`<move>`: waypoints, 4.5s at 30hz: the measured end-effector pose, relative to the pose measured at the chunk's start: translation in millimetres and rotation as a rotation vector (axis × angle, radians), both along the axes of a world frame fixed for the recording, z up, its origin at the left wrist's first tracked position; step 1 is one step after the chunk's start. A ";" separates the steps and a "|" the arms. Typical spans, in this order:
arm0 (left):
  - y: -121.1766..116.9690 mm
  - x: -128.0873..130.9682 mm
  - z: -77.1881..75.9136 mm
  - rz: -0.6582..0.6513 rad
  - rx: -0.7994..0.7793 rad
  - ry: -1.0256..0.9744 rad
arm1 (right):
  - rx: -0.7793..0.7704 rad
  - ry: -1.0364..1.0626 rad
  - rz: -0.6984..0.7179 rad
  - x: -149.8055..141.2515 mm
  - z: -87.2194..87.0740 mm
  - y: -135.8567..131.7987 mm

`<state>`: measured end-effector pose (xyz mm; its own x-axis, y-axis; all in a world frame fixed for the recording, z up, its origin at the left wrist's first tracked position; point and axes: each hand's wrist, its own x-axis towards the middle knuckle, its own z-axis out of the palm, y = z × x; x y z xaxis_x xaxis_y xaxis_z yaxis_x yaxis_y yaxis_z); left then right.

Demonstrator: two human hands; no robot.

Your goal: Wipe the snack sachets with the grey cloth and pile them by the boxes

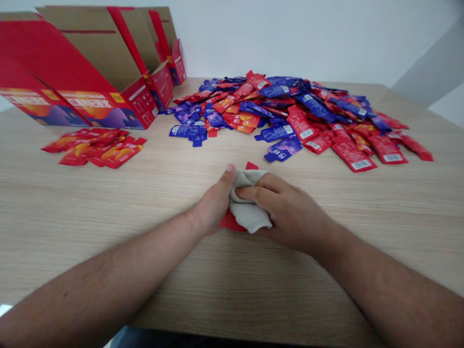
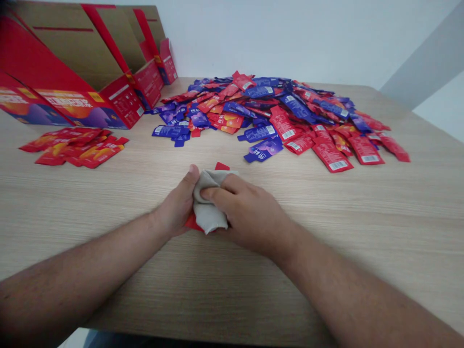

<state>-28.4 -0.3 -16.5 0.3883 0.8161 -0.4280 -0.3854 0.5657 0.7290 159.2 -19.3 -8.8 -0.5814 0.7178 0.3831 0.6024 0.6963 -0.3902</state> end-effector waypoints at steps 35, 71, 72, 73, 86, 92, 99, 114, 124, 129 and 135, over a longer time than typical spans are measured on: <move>4.2 -6.7 -1.0 -0.102 -0.010 0.003 | -0.045 0.049 0.028 5.8 -4.2 7.6; 5.1 -2.6 4.9 -0.067 -0.033 0.017 | -0.268 -0.194 0.230 4.0 25.0 -8.1; 5.8 -2.8 4.7 -0.090 -0.045 0.011 | -0.249 -0.180 0.187 8.4 23.9 -4.0; 6.5 -3.5 4.5 -0.118 -0.058 0.012 | -0.213 -0.159 0.126 12.6 21.5 0.5; 7.7 -6.6 4.2 -0.163 -0.086 -0.033 | -0.132 -0.079 0.099 -8.3 7.7 -10.6; 6.1 -5.5 2.4 -0.184 -0.045 -0.019 | -0.282 -0.141 0.223 9.9 21.8 -4.4; 9.9 -10.0 3.9 -0.253 -0.057 0.117 | 0.031 0.049 -0.165 18.5 -3.7 19.8; 4.5 -3.7 3.5 -0.155 -0.040 -0.020 | -0.319 -0.138 0.214 9.2 23.6 -5.0; 10.4 -11.1 7.2 -0.239 -0.065 0.121 | 0.011 0.042 -0.197 15.2 -8.9 21.0; 8.4 -5.5 5.6 -0.155 -0.094 0.019 | -0.133 0.007 0.011 0.3 3.7 0.4; 4.2 -1.6 8.1 -0.181 -0.076 -0.030 | -0.333 -0.107 0.209 7.0 23.3 -8.0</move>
